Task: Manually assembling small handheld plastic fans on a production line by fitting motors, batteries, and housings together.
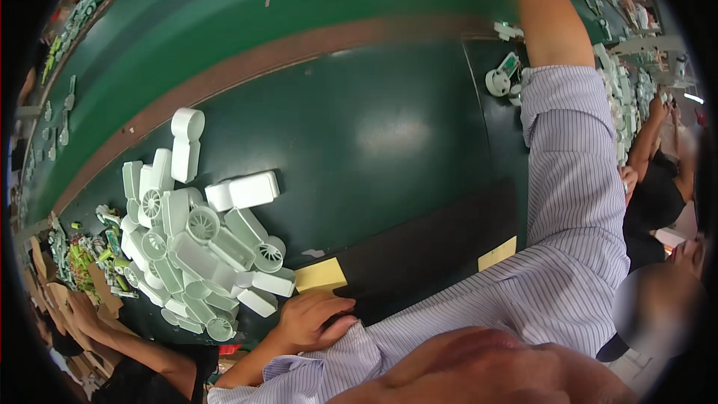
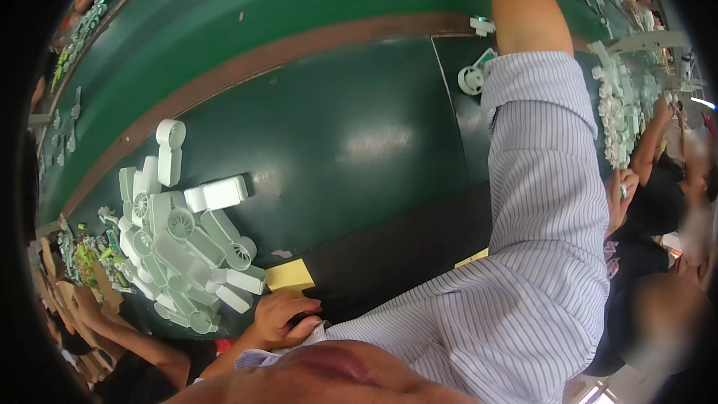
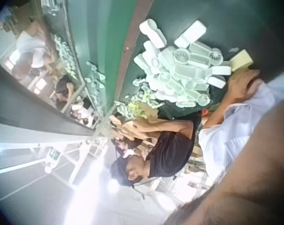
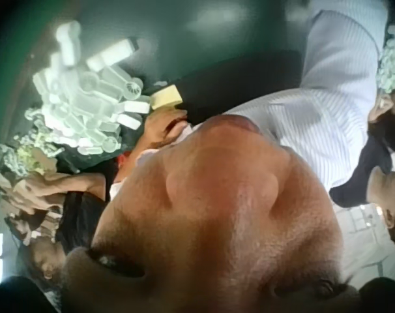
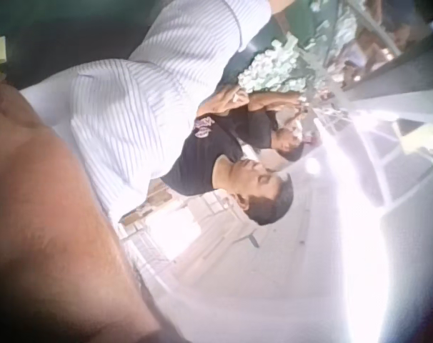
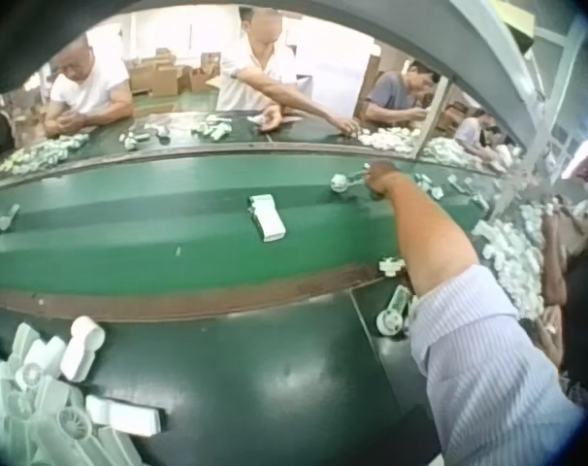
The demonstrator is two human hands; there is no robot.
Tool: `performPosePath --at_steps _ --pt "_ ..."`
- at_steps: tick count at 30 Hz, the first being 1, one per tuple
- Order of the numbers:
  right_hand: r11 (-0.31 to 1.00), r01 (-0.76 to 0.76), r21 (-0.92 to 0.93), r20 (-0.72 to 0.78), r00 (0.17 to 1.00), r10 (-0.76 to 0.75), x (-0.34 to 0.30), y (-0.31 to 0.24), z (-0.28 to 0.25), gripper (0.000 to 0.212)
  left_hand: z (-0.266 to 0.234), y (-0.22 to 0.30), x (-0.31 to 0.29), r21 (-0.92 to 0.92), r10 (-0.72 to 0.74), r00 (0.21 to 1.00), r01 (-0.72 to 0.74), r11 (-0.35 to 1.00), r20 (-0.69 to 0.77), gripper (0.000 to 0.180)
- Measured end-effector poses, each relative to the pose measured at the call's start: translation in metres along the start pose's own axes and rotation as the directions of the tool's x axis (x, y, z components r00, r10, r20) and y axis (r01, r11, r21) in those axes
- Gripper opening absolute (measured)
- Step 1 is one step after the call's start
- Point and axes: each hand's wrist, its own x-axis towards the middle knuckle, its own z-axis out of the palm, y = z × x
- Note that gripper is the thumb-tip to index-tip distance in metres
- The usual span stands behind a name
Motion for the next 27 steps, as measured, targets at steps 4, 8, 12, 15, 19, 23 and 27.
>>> performPosePath --at_steps 4,8,12,15,19,23,27 --pt "0.832 0.307 -0.462 0.203 0.950 -0.239 0.042 0.153 -0.032 0.057 0.006 -0.014 -0.012 -0.100 0.110 0.993 -0.114 0.988 -0.041 0.030" --pt "0.978 0.169 0.120 0.141 0.972 -0.186 0.027 0.082 0.033 0.052 -0.002 -0.003 0.009 -0.068 -0.009 1.000 0.010 0.998 0.002 0.028" --pt "0.975 0.187 0.121 0.148 0.968 -0.204 0.011 0.050 0.007 0.042 -0.002 -0.002 0.004 -0.032 0.024 1.000 -0.024 0.999 0.017 0.027" --pt "0.934 0.142 0.327 0.099 0.978 -0.183 -0.022 0.051 -0.025 0.038 -0.003 0.000 0.000 -0.031 0.101 0.995 -0.100 0.994 0.015 0.027" --pt "0.831 -0.097 0.548 0.146 0.989 0.019 -0.110 -0.020 -0.101 0.036 0.009 -0.004 -0.005 0.035 0.109 0.992 -0.107 0.994 -0.059 0.019" --pt "0.771 0.348 0.533 -0.002 0.912 -0.410 -0.218 -0.059 -0.170 0.032 0.016 -0.004 -0.016 0.081 0.182 0.971 -0.171 0.982 -0.156 0.016" --pt "0.745 0.388 0.543 0.018 0.881 -0.473 -0.342 -0.139 -0.181 0.030 0.021 -0.003 -0.023 0.182 0.259 0.952 -0.229 0.956 -0.165 0.019"
